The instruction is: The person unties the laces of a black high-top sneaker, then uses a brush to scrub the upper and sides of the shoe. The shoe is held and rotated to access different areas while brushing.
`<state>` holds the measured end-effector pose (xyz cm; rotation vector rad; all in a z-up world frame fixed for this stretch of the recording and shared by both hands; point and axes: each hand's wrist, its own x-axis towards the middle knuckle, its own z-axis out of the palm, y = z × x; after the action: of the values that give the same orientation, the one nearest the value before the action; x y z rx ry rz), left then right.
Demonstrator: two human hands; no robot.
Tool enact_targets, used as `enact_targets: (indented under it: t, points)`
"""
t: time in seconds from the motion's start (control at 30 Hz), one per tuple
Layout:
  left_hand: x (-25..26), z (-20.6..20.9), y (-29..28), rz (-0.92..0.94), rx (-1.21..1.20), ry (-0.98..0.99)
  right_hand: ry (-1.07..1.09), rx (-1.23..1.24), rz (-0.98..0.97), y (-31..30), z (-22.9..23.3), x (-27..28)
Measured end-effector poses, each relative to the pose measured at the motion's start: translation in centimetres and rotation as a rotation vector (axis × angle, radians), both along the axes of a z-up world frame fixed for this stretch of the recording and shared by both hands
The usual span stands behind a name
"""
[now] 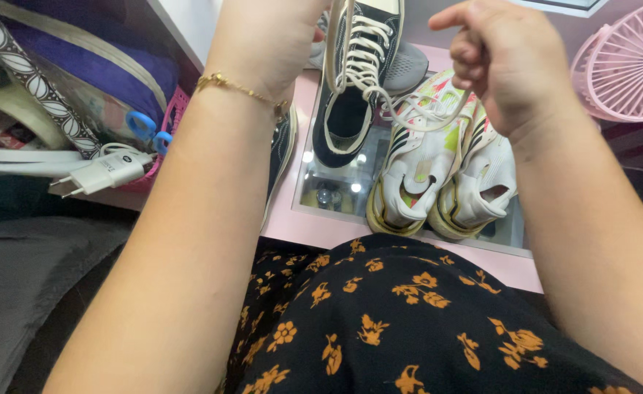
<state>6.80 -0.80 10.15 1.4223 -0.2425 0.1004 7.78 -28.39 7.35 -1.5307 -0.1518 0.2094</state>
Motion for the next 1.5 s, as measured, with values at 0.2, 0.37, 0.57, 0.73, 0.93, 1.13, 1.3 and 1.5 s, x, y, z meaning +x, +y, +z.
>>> enact_targets:
  t: [0.2,0.37,0.57,0.73,0.93,1.13,1.3,1.5]
  points:
    - [3.3,-2.9,-0.7,0.323,1.005,-0.184,-0.491,-0.812,-0.008,0.9,-3.1,-0.3]
    - [2.4,-6.2,-1.2,0.205,1.004,0.08,0.189,-0.42,0.104,3.2,-3.9,-1.6]
    - [1.1,-7.8,-4.0,0.318,1.148,-0.07,0.295,-0.245,0.094,6.0,-5.0,-2.1]
    - [1.2,-9.1,-6.1,0.303,1.275,0.075,0.32,-0.127,0.012,5.8,-6.5,-1.4]
    - [3.2,-10.3,-5.1,0.202,0.592,0.29,0.407,0.409,-0.075,4.3,-6.5,-1.2]
    - [5.7,-8.0,-3.1,0.184,0.271,0.235,0.12,0.522,-0.054,3.9,-3.9,-0.7]
    - [6.4,-4.3,-2.7,0.11,0.486,0.053,-0.344,0.246,0.062,4.7,-1.5,1.3]
    - [5.7,-2.3,-4.0,-0.118,0.448,0.222,-0.498,-0.003,0.212,5.3,-0.7,4.2]
